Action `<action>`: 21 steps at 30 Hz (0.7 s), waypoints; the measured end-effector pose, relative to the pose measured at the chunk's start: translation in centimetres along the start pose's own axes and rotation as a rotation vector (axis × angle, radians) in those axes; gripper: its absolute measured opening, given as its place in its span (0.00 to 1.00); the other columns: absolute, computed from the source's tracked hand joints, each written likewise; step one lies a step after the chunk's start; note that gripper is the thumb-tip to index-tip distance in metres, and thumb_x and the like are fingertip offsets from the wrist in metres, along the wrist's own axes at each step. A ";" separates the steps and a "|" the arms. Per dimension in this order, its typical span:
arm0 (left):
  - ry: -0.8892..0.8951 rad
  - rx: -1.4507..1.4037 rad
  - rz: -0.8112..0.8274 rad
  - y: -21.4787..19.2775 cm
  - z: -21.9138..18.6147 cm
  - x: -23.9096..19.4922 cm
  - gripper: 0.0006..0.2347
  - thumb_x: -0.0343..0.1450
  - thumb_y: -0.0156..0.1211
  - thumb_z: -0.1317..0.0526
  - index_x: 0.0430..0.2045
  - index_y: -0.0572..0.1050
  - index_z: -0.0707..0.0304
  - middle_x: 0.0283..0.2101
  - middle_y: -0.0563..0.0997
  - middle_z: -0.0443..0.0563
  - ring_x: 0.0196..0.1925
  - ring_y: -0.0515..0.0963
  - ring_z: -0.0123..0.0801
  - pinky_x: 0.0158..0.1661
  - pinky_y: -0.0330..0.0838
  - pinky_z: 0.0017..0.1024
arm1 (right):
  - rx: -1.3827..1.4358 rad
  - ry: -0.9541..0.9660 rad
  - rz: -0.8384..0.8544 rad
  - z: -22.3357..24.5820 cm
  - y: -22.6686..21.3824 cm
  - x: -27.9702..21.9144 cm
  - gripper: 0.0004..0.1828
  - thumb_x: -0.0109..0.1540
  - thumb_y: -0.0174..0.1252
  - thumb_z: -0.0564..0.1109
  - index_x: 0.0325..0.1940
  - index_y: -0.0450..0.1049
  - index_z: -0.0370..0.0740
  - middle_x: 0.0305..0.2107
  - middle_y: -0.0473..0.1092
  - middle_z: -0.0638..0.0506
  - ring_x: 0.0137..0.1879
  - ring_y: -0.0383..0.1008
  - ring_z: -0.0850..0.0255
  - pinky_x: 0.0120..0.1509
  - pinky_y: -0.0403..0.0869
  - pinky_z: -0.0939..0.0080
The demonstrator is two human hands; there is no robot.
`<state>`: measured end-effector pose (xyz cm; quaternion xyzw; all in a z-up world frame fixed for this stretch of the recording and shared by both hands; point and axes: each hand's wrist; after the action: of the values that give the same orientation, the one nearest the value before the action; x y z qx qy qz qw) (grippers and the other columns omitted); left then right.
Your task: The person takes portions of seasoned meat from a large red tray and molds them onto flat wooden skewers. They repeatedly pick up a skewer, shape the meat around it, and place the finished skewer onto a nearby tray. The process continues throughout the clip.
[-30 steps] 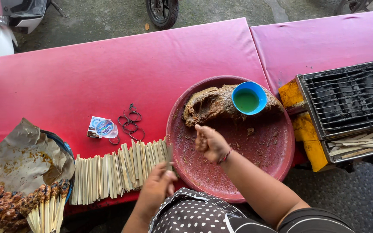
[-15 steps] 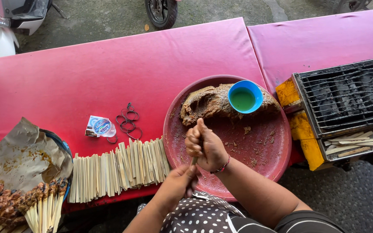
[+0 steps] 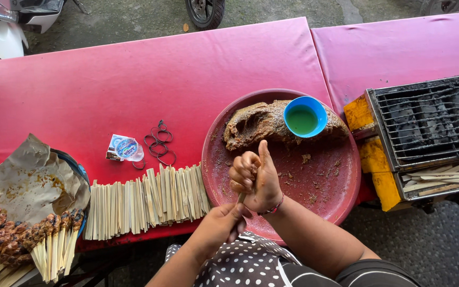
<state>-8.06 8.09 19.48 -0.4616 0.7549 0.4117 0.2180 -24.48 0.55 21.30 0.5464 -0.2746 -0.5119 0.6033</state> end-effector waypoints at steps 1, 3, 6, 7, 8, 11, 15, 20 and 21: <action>0.000 -0.001 -0.001 0.3 -0.5 -0.4 0.14 0.84 0.57 0.54 0.38 0.82 0.64 0.23 0.79 0.51 0.14 0.65 0.24 0.18 0.50 0.20 | 0.000 0.001 0.000 -0.2 -0.2 -0.1 0.39 0.73 0.43 0.75 0.24 0.70 0.44 0.18 0.58 0.58 0.20 0.51 0.70 0.20 0.50 0.74; 0.039 0.082 -0.065 0.8 -1.5 -1.4 0.21 0.86 0.44 0.48 0.25 0.70 0.58 0.20 0.71 0.44 0.20 0.62 0.28 0.27 0.56 0.26 | 0.096 0.016 0.027 -0.6 -0.4 -0.3 0.41 0.75 0.43 0.73 0.26 0.74 0.38 0.11 0.55 0.56 0.13 0.47 0.70 0.17 0.51 0.72; 0.051 -0.043 -0.110 -0.7 1.1 1.3 0.10 0.80 0.65 0.58 0.38 0.81 0.69 0.28 0.75 0.50 0.23 0.66 0.26 0.20 0.57 0.22 | 0.034 0.038 0.018 -0.3 -1.6 -0.2 0.48 0.71 0.39 0.84 0.49 0.79 0.36 0.36 0.70 0.46 0.28 0.68 0.62 0.21 0.57 0.73; 0.047 -0.040 -0.108 -0.6 0.8 0.9 0.10 0.80 0.65 0.58 0.38 0.81 0.69 0.28 0.75 0.50 0.23 0.66 0.26 0.20 0.57 0.22 | 0.036 0.034 0.016 -0.5 -1.4 -0.2 0.48 0.71 0.39 0.84 0.49 0.79 0.36 0.36 0.70 0.46 0.28 0.68 0.62 0.21 0.57 0.73; 0.031 0.002 -0.022 -0.5 0.4 0.6 0.13 0.83 0.59 0.54 0.37 0.81 0.66 0.22 0.73 0.47 0.17 0.62 0.23 0.18 0.52 0.21 | 0.031 0.022 -0.047 -0.7 -1.3 -0.1 0.44 0.73 0.41 0.80 0.40 0.79 0.37 0.23 0.62 0.51 0.21 0.56 0.65 0.20 0.52 0.71; 0.028 -0.079 -0.017 -0.9 0.1 0.6 0.14 0.84 0.57 0.52 0.34 0.77 0.61 0.18 0.68 0.43 0.16 0.57 0.23 0.18 0.46 0.22 | 0.026 0.032 -0.107 -1.0 -2.8 0.3 0.46 0.72 0.39 0.82 0.47 0.77 0.36 0.22 0.62 0.52 0.19 0.53 0.66 0.23 0.53 0.67; -0.120 0.073 -0.063 -1.0 -1.0 0.6 0.17 0.85 0.53 0.54 0.40 0.84 0.70 0.19 0.76 0.48 0.12 0.61 0.22 0.17 0.48 0.18 | -0.031 0.128 -0.501 -2.1 -5.4 2.0 0.49 0.74 0.40 0.82 0.47 0.83 0.34 0.35 0.81 0.40 0.36 0.82 0.48 0.41 0.81 0.49; -0.024 0.094 -0.242 -4.1 -0.7 2.0 0.11 0.83 0.59 0.58 0.38 0.83 0.65 0.19 0.69 0.44 0.17 0.62 0.24 0.22 0.54 0.22 | -0.141 0.182 -0.419 -2.5 -8.4 3.3 0.33 0.74 0.48 0.70 0.41 0.80 0.38 0.34 0.78 0.43 0.37 0.80 0.51 0.48 0.78 0.50; -0.073 0.226 -0.328 -4.6 -0.6 2.2 0.07 0.82 0.64 0.58 0.35 0.80 0.56 0.22 0.70 0.44 0.19 0.66 0.24 0.24 0.59 0.21 | -0.332 0.250 -0.334 -2.3 -8.4 3.4 0.45 0.75 0.41 0.74 0.49 0.82 0.29 0.41 0.82 0.32 0.44 0.85 0.40 0.56 0.82 0.41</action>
<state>-5.11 5.37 16.31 -0.5358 0.7026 0.2996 0.3599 -23.94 -0.71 12.04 0.5369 -0.0164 -0.5707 0.6211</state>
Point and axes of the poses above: each hand's wrist, its own x-axis towards the middle knuckle, its own y-axis out of the palm, z = x × y
